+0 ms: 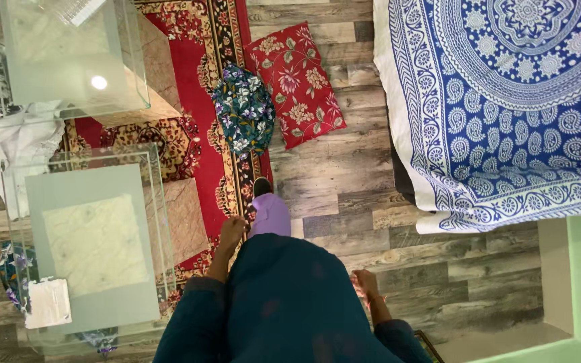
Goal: The person puts covers on several cushions by sliding each cushion into a decorative cover and closing the fastener.
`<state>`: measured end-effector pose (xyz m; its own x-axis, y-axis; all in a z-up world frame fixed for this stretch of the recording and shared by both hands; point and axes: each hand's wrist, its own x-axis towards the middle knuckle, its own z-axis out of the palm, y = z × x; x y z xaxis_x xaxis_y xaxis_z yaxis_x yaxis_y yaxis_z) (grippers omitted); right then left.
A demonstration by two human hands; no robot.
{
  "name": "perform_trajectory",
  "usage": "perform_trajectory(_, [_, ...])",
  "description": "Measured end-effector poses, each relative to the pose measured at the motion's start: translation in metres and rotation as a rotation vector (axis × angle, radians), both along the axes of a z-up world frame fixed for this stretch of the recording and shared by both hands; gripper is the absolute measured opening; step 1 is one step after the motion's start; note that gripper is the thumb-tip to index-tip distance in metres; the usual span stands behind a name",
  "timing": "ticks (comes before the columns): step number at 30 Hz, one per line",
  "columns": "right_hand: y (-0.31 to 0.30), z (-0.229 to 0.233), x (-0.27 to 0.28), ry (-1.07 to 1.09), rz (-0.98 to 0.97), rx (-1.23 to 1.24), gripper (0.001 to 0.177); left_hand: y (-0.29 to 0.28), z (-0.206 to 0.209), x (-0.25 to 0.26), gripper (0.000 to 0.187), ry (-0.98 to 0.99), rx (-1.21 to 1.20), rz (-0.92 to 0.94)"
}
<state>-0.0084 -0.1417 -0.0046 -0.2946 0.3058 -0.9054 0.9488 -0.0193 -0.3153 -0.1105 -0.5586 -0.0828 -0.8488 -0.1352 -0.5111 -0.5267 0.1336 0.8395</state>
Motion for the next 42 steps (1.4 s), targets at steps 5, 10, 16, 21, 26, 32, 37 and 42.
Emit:
perform_trajectory(5, [-0.024, -0.028, -0.094, 0.046, 0.107, -0.111, 0.034, -0.015, -0.004, -0.018, 0.033, -0.343, -0.374, -0.117])
perform_trajectory(10, [-0.009, -0.049, -0.214, 0.029, 0.125, -0.085, 0.036, -0.008, -0.012, -0.102, 0.031, -0.502, -0.347, -0.216])
perform_trajectory(16, [0.030, -0.101, -0.390, 0.098, 0.096, -0.011, 0.032, 0.000, -0.056, -0.254, 0.030, -0.342, -0.356, -0.286])
perform_trajectory(21, [0.034, -0.191, -0.535, 0.497, 0.031, -0.076, 0.025, 0.013, -0.130, -0.415, 0.029, -0.026, -0.396, -0.333])
perform_trajectory(26, [0.049, -0.325, -0.610, 0.638, 0.135, -0.059, 0.023, 0.049, -0.242, -0.567, 0.029, -0.027, -0.270, -0.270])
perform_trajectory(32, [0.048, -0.489, -0.590, 0.344, 0.284, 0.048, 0.025, 0.088, -0.400, -0.559, 0.036, -0.127, -0.210, -0.237])
perform_trajectory(37, [0.038, -0.569, -0.532, -0.081, -0.031, -0.251, 0.043, 0.102, -0.496, -0.506, 0.057, -0.380, -0.048, -0.284])
perform_trajectory(42, [0.022, -0.609, -0.529, 0.057, -0.394, -0.528, 0.068, 0.129, -0.530, -0.490, 0.082, -0.288, 0.060, -0.121])
